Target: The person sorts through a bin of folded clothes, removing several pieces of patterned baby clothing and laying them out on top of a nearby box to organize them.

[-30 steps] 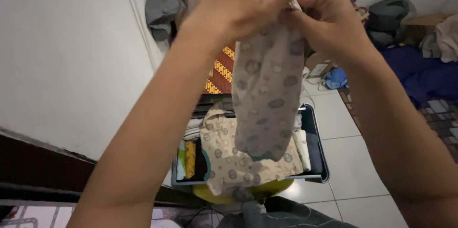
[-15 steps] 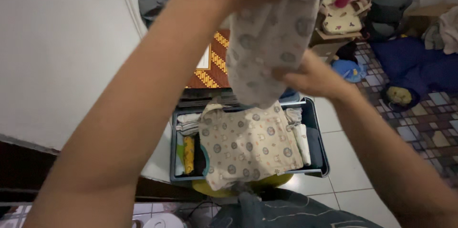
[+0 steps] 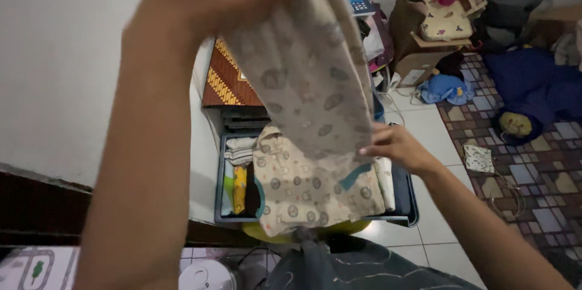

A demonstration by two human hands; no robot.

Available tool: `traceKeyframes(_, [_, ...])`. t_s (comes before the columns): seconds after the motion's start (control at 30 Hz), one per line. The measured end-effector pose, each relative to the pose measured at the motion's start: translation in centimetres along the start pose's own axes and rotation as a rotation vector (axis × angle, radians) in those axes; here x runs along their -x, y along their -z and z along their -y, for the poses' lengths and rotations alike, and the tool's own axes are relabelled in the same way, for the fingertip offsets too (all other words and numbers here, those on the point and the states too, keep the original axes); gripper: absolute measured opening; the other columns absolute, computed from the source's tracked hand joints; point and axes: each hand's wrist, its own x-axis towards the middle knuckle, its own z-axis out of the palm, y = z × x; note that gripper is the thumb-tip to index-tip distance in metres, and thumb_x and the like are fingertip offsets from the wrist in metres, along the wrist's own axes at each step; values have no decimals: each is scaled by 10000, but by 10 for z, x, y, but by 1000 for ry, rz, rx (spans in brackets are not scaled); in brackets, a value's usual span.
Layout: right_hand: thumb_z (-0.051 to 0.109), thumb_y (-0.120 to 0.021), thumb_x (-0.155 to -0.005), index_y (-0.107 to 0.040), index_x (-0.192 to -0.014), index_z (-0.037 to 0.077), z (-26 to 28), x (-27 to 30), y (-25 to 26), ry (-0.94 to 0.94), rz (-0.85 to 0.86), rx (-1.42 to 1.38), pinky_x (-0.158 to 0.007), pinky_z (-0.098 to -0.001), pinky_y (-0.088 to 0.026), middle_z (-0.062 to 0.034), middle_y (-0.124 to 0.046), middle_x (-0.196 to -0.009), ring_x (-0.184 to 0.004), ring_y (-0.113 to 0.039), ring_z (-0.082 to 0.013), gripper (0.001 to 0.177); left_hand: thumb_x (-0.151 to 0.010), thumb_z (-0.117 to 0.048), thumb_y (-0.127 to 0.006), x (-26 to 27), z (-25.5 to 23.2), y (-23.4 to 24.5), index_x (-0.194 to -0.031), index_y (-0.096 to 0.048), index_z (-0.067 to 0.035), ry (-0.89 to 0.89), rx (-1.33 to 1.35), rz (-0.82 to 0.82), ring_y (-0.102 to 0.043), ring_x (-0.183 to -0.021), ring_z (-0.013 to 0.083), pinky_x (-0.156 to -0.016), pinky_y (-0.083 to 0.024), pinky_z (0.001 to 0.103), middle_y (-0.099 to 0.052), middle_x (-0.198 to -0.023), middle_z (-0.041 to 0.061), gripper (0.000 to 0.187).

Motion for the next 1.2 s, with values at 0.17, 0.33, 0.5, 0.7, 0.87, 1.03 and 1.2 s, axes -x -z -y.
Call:
traceKeyframes(0.17, [62, -823, -784, -818, -893, -2, -35, 30, 37, -132, -153, 11, -753, -356, -581, -124, -695, -967, -853, -665, -199, 127, -807, -567, -870, 76, 23, -22, -979, -665, -90, 104, 263, -61, -729, -775, 136, -675, -630, 293, -717, -895, 39, 547])
traceKeyframes(0.33, [146, -795, -802, -748, -902, 38, -65, 56, 61, -224, -100, 71, -679, -291, -574, -50, -762, -771, -735, -720, -154, 154, -835, -580, -704, 190, 78, -106, -960, -738, -105, 784, 522, -65, -694, -692, 96, -612, -607, 295, -729, -814, 12, 492])
traceKeyframes(0.5, [129, -749, -862, -663, -1077, 60, -92, 59, 92, -377, -216, -121, -651, -313, -504, -105, -748, -833, -767, -661, -181, 242, -952, -662, -578, 301, 111, -223, -911, -773, 6, 1300, 703, -63, -638, -699, 162, -658, -526, 335, -724, -811, 99, 697])
traceKeyframes(0.7, [38, -762, -778, -637, -1254, 92, -141, 50, 91, -635, -85, -153, -645, -324, -500, -98, -727, -873, -758, -638, -183, 495, -923, -536, -643, 350, 134, -303, -1138, -753, -58, 1339, 336, 98, -698, -853, 201, -771, -524, 349, -765, -960, 125, 536])
traceKeyframes(0.87, [132, -765, -880, -750, -1080, -61, -170, 57, 99, -649, -156, -52, -702, -335, -568, -141, -749, -874, -768, -698, -210, 279, -804, -435, -753, 367, 143, -308, -1133, -759, -53, 1274, 489, 87, -729, -818, 184, -748, -551, 329, -804, -937, 103, 504])
traceKeyframes(1.03, [211, -690, -923, -724, -1129, 17, -163, 55, 105, -538, -362, -193, -716, -314, -540, -68, -719, -913, -803, -671, -164, 285, -898, -427, -717, 379, 150, -316, -1115, -746, -27, 1303, 533, -36, -681, -772, 207, -695, -533, 352, -761, -869, 121, 455])
traceKeyframes(1.2, [236, -675, -1001, -736, -1125, 9, -184, 29, 96, -298, -466, 84, -701, -281, -494, -51, -690, -889, -800, -602, -117, 266, -927, -468, -673, 379, 148, -322, -1009, -745, -27, 1167, 184, 24, -707, -731, 307, -695, -521, 414, -733, -799, 188, 454])
